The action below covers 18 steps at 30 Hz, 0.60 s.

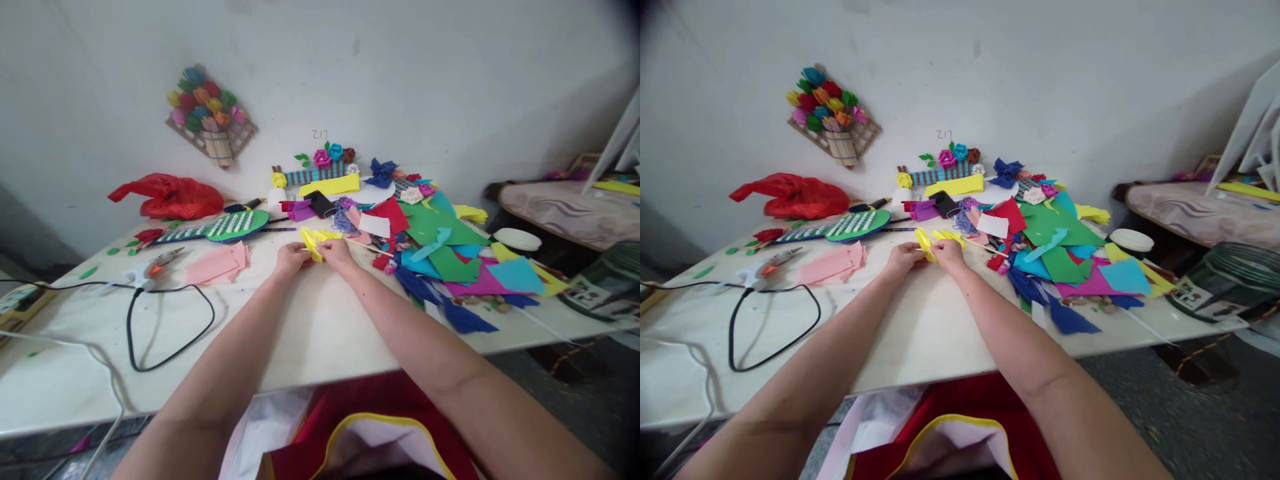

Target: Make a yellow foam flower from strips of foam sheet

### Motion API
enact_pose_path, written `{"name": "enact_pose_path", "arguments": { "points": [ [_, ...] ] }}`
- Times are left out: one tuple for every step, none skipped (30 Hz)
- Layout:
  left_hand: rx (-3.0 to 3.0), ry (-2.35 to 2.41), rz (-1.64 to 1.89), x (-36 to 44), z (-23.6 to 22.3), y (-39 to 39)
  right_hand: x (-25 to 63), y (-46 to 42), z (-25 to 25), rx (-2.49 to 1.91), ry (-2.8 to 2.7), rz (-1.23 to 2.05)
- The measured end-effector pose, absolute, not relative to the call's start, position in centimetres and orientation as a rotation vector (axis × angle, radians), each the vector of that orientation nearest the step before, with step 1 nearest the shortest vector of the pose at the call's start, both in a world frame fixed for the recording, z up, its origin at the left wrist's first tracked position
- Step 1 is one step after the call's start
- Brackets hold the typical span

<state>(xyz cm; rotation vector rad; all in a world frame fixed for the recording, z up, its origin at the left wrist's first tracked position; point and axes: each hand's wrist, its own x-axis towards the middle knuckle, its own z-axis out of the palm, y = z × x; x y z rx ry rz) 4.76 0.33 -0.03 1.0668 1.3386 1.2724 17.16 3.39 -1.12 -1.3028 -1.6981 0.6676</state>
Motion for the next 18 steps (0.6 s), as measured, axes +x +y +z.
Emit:
{"name": "enact_pose_path", "arguments": {
  "points": [
    [1.063,1.331,1.272,4.75,-0.01,0.30,17.18,3.48,-1.19,-1.294,-1.704,0.670],
    [1.059,1.324,1.275,4.74,-0.01,0.29,17.20,3.56,-1.24,-1.286,-1.709,0.669],
    [1.057,1.317,1.278,4.73,-0.01,0.28,17.22,3.63,-1.27,-1.283,-1.717,0.667],
    [1.057,1.308,1.282,4.72,-0.03,0.28,17.24,3.68,-1.26,-1.286,-1.722,0.660],
    [1.060,1.299,1.284,4.70,-0.05,0.28,17.25,3.71,-1.23,-1.295,-1.728,0.651],
    [1.062,1.295,1.285,4.69,-0.08,0.30,17.26,3.71,-1.18,-1.307,-1.731,0.641],
    [1.063,1.296,1.287,4.67,-0.12,0.32,17.27,3.68,-1.11,-1.318,-1.730,0.632],
    [1.064,1.296,1.288,4.64,-0.17,0.34,17.27,3.64,-1.04,-1.325,-1.728,0.627],
    [1.066,1.294,1.289,4.62,-0.21,0.38,17.27,3.58,-0.97,-1.328,-1.728,0.624],
    [1.070,1.293,1.292,4.60,-0.26,0.42,17.27,3.52,-0.90,-1.328,-1.727,0.620],
    [1.074,1.293,1.297,4.57,-0.31,0.47,17.27,3.46,-0.83,-1.328,-1.729,0.614],
    [1.079,1.293,1.302,4.55,-0.36,0.51,17.27,3.40,-0.77,-1.329,-1.733,0.605],
    [1.084,1.292,1.307,4.53,-0.40,0.55,17.28,3.34,-0.71,-1.333,-1.741,0.597],
    [1.087,1.293,1.309,4.52,-0.44,0.58,17.29,3.29,-0.66,-1.339,-1.751,0.588],
    [1.088,1.293,1.310,4.51,-0.45,0.59,17.30,3.25,-0.62,-1.344,-1.763,0.580],
    [1.088,1.294,1.309,4.51,-0.45,0.59,17.31,3.23,-0.59,-1.347,-1.777,0.573],
    [1.088,1.294,1.306,4.51,-0.44,0.58,17.32,3.22,-0.58,-1.348,-1.788,0.567],
    [1.088,1.294,1.304,4.52,-0.43,0.56,17.33,3.24,-0.58,-1.347,-1.797,0.560]
  ]
}}
